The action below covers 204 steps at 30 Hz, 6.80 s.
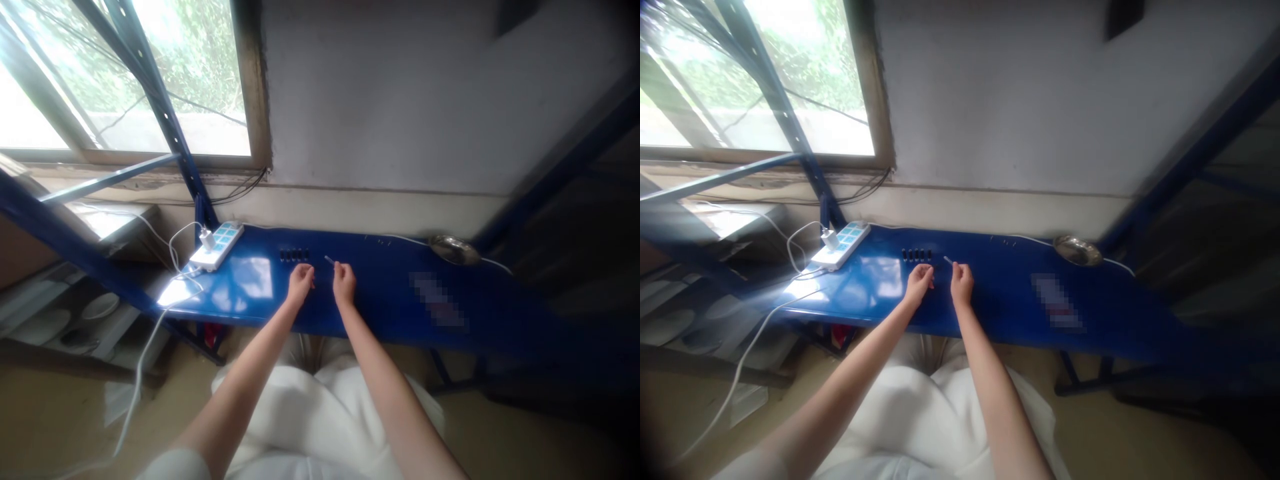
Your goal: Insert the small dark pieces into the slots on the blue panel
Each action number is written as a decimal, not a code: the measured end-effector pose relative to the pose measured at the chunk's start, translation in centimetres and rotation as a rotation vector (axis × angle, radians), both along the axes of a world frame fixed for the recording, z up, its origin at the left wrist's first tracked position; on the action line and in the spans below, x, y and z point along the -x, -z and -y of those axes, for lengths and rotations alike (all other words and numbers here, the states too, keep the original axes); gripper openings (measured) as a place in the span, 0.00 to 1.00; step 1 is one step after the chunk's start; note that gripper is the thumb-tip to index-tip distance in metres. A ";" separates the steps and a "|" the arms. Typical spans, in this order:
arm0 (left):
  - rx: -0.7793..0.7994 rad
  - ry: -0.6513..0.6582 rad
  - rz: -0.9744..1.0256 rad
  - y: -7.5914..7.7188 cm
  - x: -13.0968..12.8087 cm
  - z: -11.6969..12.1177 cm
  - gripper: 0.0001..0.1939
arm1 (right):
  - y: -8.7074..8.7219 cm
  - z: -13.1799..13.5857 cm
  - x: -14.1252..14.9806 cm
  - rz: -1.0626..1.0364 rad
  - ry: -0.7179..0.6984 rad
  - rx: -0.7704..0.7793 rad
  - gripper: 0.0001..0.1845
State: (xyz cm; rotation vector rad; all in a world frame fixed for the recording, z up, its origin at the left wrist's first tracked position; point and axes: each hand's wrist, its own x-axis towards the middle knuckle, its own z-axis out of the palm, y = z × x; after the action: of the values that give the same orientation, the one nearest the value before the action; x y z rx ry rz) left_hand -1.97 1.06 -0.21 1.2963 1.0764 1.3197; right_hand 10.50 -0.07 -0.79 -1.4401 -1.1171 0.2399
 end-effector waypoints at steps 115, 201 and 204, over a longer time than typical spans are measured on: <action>0.035 -0.157 0.077 -0.5 -0.1 0.5 0.07 | -0.5 -8.3 1.9 0.369 -0.378 0.440 0.22; -0.069 -0.060 0.012 0.3 0.0 -0.1 0.17 | 0.8 -1.1 0.8 0.331 -0.401 -0.088 0.11; -0.086 -0.077 0.006 0.4 0.0 -0.2 0.17 | 0.7 -1.0 0.9 0.350 -0.423 -0.064 0.10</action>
State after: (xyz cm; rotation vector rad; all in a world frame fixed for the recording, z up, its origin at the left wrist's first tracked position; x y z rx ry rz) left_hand -2.00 1.24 -0.64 1.3242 1.0850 1.4406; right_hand 9.61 0.91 -1.53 -1.2024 -1.7017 0.2509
